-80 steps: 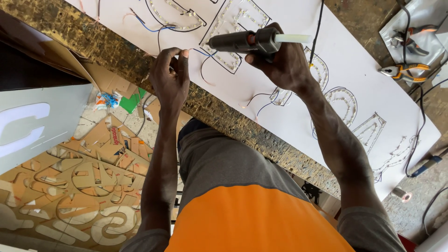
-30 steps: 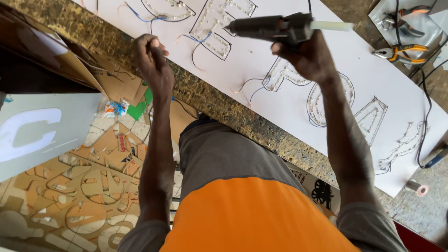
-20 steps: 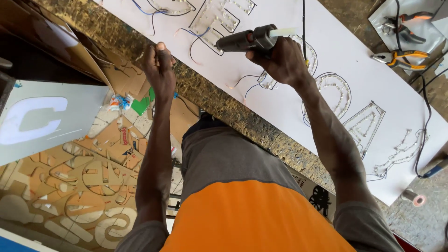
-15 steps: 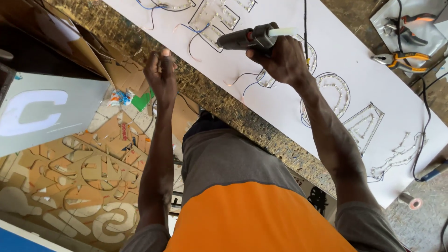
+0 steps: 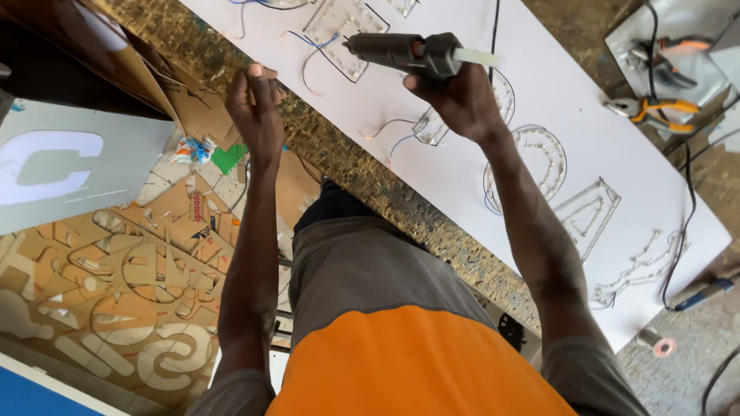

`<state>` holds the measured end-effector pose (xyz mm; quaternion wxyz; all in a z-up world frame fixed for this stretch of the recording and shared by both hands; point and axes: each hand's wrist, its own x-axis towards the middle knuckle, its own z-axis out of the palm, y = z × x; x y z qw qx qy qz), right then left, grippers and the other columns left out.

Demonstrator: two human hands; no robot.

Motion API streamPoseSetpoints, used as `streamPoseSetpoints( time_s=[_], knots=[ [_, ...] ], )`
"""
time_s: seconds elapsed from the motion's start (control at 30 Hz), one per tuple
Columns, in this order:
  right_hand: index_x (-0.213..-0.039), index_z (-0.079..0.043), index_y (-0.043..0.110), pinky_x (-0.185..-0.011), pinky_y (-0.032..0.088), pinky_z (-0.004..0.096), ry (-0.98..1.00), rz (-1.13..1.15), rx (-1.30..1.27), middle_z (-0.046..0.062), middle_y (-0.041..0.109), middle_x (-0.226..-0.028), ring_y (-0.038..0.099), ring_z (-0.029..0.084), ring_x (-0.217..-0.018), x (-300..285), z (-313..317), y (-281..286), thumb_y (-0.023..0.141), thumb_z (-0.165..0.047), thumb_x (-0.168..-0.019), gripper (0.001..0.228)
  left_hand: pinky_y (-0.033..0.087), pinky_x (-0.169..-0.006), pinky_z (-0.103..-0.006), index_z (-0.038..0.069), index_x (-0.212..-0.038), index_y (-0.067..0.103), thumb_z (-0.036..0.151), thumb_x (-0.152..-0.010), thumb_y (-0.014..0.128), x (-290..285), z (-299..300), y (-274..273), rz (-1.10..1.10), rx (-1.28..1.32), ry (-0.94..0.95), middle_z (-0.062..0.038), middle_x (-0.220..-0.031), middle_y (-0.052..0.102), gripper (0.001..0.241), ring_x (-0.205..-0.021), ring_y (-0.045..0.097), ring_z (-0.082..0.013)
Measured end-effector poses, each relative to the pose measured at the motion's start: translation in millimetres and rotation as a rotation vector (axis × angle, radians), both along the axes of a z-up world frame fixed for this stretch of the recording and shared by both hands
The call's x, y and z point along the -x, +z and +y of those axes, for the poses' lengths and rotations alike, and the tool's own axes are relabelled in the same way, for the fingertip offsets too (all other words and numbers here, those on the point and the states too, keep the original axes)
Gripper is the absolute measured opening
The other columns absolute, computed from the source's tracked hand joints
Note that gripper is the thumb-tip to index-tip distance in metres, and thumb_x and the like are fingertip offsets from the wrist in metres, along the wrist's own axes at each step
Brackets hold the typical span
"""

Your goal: Assembling a sign by securing LED components and wiring to a board using a hot glue gun

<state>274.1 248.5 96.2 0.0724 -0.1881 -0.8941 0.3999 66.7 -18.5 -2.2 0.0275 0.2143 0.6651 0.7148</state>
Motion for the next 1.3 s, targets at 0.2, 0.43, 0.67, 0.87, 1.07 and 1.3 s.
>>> streamPoseSetpoints(
  time_s=[0.2,0.43,0.67,0.87,1.07,1.3],
  knots=[
    [-0.156,-0.008,0.060,-0.102,0.054,0.041,0.050,0.089,0.121,0.010,0.072,-0.147,0.068,0.028,-0.130,11,18,10,0.082,-0.037,-0.114,0.055,0.067,-0.066,-0.0337,0.004,-0.121,0.072,0.019,-0.118,0.067,57,-19,-13,0.125,-0.004,0.051,-0.013,-0.107,0.074,0.017,-0.079,0.069,-0.0186],
    [-0.153,-0.001,0.066,-0.109,0.058,0.044,0.078,0.229,0.060,0.015,0.080,-0.139,0.075,0.030,-0.134,62,15,69,0.069,-0.033,-0.125,0.043,0.056,-0.064,-0.0327,0.006,-0.122,0.069,0.024,-0.124,0.062,128,-27,39,0.301,-0.027,0.046,-0.012,-0.108,0.070,0.019,-0.082,0.071,-0.0228],
    [-0.142,-0.008,0.056,-0.101,0.054,0.044,0.102,0.322,0.082,0.009,0.062,-0.136,0.062,0.028,-0.123,143,0,27,0.079,-0.015,-0.124,0.031,0.048,-0.066,-0.0353,0.004,-0.112,0.069,0.034,-0.122,0.061,218,-25,11,0.145,-0.104,-0.015,-0.009,-0.080,0.058,0.033,-0.071,0.053,-0.0175],
    [-0.146,-0.009,0.067,-0.098,0.057,0.041,-0.104,0.117,-0.079,0.006,0.078,-0.135,0.074,0.024,-0.121,165,-16,-1,0.087,-0.034,-0.117,0.044,0.046,-0.064,-0.0370,0.001,-0.106,0.069,0.019,-0.123,0.056,249,-32,-9,0.385,0.056,-0.028,-0.011,-0.088,0.062,0.028,-0.074,0.058,-0.0200],
    [-0.141,-0.007,0.060,-0.070,0.060,0.050,-0.150,-0.056,-0.293,0.012,0.079,-0.120,0.077,0.034,-0.089,155,-24,-17,0.085,-0.051,-0.114,0.057,0.031,-0.065,-0.0381,0.003,-0.100,0.065,0.016,-0.124,0.060,249,-34,0,0.313,0.134,-0.056,-0.004,-0.080,0.041,0.028,-0.072,0.033,-0.0154],
    [-0.135,-0.004,0.061,-0.062,0.058,0.049,-0.211,-0.064,-0.318,0.013,0.079,-0.106,0.075,0.033,-0.080,150,-39,-20,0.085,-0.051,-0.114,0.057,0.031,-0.062,-0.0391,0.000,-0.102,0.066,0.013,-0.124,0.062,246,-36,12,0.346,0.244,-0.124,-0.007,-0.081,0.048,0.026,-0.071,0.039,-0.0184]
  ],
)
